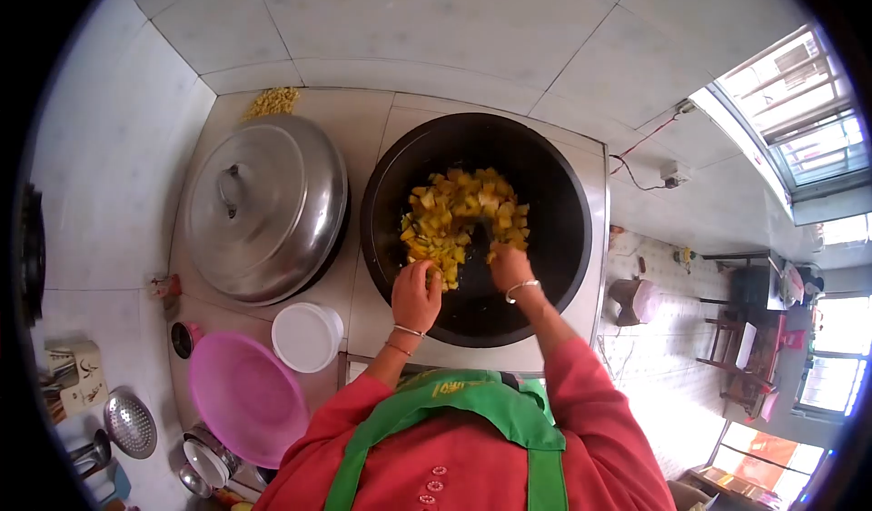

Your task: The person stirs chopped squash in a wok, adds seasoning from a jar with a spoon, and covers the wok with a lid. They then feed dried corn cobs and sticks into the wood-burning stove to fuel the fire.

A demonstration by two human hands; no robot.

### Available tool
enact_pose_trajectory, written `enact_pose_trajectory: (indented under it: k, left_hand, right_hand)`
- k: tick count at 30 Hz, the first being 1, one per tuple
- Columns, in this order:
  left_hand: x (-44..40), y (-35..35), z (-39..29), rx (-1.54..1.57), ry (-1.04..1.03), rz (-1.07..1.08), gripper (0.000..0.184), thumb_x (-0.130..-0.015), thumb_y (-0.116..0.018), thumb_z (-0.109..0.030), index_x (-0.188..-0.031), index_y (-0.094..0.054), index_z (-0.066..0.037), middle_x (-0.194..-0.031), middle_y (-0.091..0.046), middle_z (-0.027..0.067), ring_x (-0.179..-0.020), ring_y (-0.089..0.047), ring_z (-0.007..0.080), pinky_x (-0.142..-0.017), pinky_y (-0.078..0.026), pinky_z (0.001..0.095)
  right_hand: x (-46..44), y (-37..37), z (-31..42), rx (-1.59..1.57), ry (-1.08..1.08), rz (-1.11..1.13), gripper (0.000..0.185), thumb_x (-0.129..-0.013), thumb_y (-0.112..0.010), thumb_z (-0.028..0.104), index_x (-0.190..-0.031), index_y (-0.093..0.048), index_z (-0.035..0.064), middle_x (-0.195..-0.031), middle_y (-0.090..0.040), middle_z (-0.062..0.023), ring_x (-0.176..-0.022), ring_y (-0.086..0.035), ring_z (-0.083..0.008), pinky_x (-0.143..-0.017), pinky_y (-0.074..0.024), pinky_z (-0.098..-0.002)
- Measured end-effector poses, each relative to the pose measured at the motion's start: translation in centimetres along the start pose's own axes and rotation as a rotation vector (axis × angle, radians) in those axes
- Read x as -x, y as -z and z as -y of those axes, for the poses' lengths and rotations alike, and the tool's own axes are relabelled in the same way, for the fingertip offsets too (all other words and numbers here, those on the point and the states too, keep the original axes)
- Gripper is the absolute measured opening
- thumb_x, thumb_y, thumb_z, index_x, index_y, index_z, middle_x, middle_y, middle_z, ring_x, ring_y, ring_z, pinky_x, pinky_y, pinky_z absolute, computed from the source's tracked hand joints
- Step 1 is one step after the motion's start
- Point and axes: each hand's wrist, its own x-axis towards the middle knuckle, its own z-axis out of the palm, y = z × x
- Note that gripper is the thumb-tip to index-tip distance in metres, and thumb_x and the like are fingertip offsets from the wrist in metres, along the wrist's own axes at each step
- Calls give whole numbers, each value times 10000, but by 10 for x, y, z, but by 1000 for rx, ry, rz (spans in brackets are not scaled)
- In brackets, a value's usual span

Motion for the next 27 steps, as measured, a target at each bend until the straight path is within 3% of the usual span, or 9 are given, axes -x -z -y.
enact_pose_trajectory:
  k: [3,5,8,9,12,17,21,24,27]
  left_hand:
    - [-1,-3,-2,0,-15,-38,199,-838,-563,-162,-988,-545,-32,-953,-580,121,-899,-549,299,-798,-454,384]
    - [-4,-1,-5,-23,9,9,196,-832,-565,-162,-978,-549,-33,-951,-585,117,-902,-553,295,-796,-455,382]
    - [-4,1,-6,-4,19,22,203,-831,-569,-155,-999,-544,-44,-956,-586,112,-911,-550,296,-786,-446,390]
    - [-2,0,-8,-3,19,20,203,-831,-569,-155,-999,-544,-44,-956,-586,112,-911,-550,296,-786,-446,390]
    - [-1,-1,-4,3,24,-2,199,-829,-571,-153,-994,-547,-45,-953,-589,111,-904,-553,298,-772,-448,393]
    - [0,-1,-1,20,4,-26,205,-828,-563,-160,-992,-549,-39,-945,-591,114,-903,-556,296,-796,-456,380]
    - [-5,2,-4,24,32,10,207,-832,-564,-163,-996,-548,-37,-945,-591,118,-909,-556,294,-799,-458,382]
    - [0,-2,-3,29,29,-6,202,-836,-571,-164,-994,-549,-40,-942,-591,125,-882,-557,316,-789,-450,405]
    - [-2,-1,-3,37,28,-22,192,-834,-572,-161,-982,-550,-41,-939,-591,128,-884,-556,320,-786,-451,409]
  right_hand:
    - [-24,50,27,-30,101,-66,286,-807,-476,88,-1048,-620,35,-904,-627,-237,-812,-601,-409,-726,-490,-450]
    - [-45,68,39,-160,-37,-47,261,-812,-481,99,-1017,-627,27,-877,-627,-238,-815,-606,-396,-721,-489,-447]
    - [-77,11,6,-120,44,-199,274,-806,-481,84,-1030,-627,25,-877,-623,-250,-814,-608,-395,-720,-488,-444]
    - [-81,-9,-3,243,12,96,330,-781,-480,56,-1083,-610,32,-901,-616,-267,-841,-602,-405,-737,-488,-442]
    - [-10,-21,2,-60,8,98,399,-748,-490,87,-1135,-589,77,-953,-600,-274,-936,-566,-424,-845,-447,-450]
    - [61,76,18,-4,-87,509,370,-772,-485,132,-1119,-606,85,-933,-615,-245,-918,-586,-393,-834,-457,-440]
    - [82,67,22,71,69,578,405,-780,-495,168,-1171,-578,103,-967,-605,-251,-927,-581,-396,-855,-453,-438]
    - [45,5,11,-30,33,328,370,-777,-499,150,-1130,-602,104,-915,-613,-248,-881,-580,-420,-782,-473,-431]
    - [-3,8,21,-81,59,171,337,-774,-496,110,-1088,-615,83,-861,-615,-251,-848,-592,-414,-724,-482,-427]
